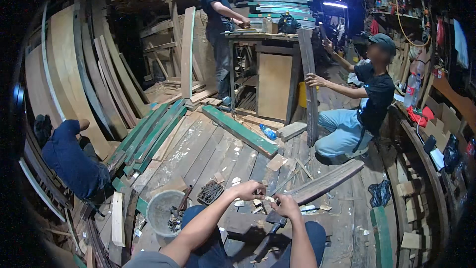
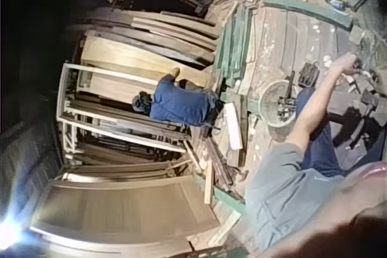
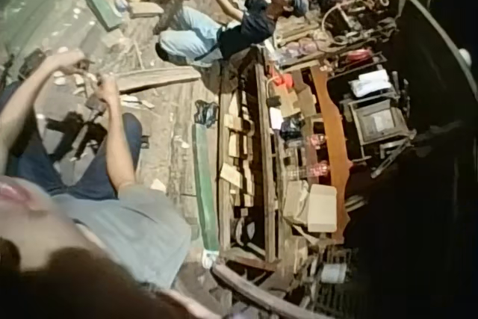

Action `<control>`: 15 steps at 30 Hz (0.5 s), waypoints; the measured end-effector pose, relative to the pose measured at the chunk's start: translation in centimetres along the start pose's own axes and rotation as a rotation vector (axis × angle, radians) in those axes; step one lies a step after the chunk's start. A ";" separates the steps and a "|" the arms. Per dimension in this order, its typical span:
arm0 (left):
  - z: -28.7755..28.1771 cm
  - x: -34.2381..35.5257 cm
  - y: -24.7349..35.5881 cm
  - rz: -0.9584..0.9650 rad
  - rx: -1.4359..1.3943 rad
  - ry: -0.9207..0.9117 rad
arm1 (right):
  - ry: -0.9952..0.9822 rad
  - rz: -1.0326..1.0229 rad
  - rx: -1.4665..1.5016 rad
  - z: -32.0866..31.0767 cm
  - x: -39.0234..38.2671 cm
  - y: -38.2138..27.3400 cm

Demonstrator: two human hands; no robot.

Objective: Using a small axe to shape a piece of wood while sitting on a workshop floor.

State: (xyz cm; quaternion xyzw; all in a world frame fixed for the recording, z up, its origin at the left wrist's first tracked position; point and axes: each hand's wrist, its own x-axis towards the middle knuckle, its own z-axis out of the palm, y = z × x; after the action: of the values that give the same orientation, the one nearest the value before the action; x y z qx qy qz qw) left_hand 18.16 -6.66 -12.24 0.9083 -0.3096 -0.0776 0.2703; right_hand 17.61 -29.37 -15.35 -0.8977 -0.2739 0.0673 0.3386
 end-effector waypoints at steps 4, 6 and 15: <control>-0.6 -0.3 0.8 -0.003 -0.035 -0.011 | -0.075 0.021 -0.004 -0.4 -0.1 0.3; -0.7 -0.4 0.7 0.029 -0.052 -0.011 | -0.049 -0.058 -0.007 0.1 -0.1 0.7; -1.1 -0.3 1.8 -0.042 -0.048 -0.043 | -0.059 -0.087 0.010 0.1 0.2 0.7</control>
State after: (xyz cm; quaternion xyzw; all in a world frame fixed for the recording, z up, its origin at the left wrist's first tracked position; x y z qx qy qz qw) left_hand 17.29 -7.15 -10.34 0.9060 -0.2943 -0.1101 0.2837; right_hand 18.06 -29.61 -15.81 -0.8808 -0.3221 0.0806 0.3374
